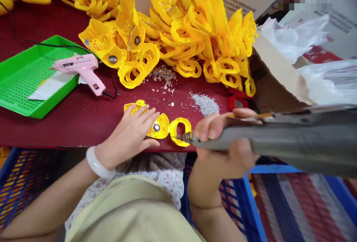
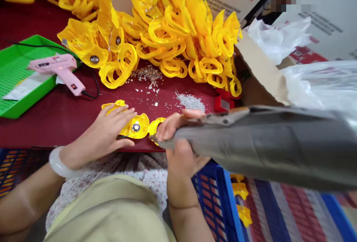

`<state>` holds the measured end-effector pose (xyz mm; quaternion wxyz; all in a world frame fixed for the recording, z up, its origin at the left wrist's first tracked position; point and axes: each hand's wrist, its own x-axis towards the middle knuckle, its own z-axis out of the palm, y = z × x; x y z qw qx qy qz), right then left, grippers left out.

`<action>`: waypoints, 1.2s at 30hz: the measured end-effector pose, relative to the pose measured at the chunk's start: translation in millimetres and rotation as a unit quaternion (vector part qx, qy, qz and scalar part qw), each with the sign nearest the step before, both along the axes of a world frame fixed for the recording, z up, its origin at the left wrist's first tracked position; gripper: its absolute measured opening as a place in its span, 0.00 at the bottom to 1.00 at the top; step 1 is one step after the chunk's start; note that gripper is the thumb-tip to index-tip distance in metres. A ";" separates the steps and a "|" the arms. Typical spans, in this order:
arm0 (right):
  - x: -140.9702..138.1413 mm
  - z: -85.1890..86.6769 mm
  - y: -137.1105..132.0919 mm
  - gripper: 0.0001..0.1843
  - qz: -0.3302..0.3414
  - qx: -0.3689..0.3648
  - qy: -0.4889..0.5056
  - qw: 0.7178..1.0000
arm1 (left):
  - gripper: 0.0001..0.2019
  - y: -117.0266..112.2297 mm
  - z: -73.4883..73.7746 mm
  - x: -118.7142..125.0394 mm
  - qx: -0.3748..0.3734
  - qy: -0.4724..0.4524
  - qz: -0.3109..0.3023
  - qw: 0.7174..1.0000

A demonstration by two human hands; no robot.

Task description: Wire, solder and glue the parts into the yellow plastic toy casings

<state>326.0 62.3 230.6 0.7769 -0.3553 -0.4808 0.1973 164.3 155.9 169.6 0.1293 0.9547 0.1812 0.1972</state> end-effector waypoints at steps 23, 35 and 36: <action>43.5 -22.2 -74.3 0.17 0.012 -0.051 -0.037 0.998 | 0.09 122.0 13.3 99.0 0.012 0.240 0.081 0.967; -5.3 6.6 -55.4 0.12 -0.043 -0.030 0.068 0.996 | 0.10 -53.4 23.1 -14.7 -0.713 -0.177 0.039 0.678; -7.8 9.5 -53.2 0.12 -0.024 -0.018 0.060 0.998 | 0.10 -65.6 13.0 -16.0 -0.763 -0.194 0.059 0.613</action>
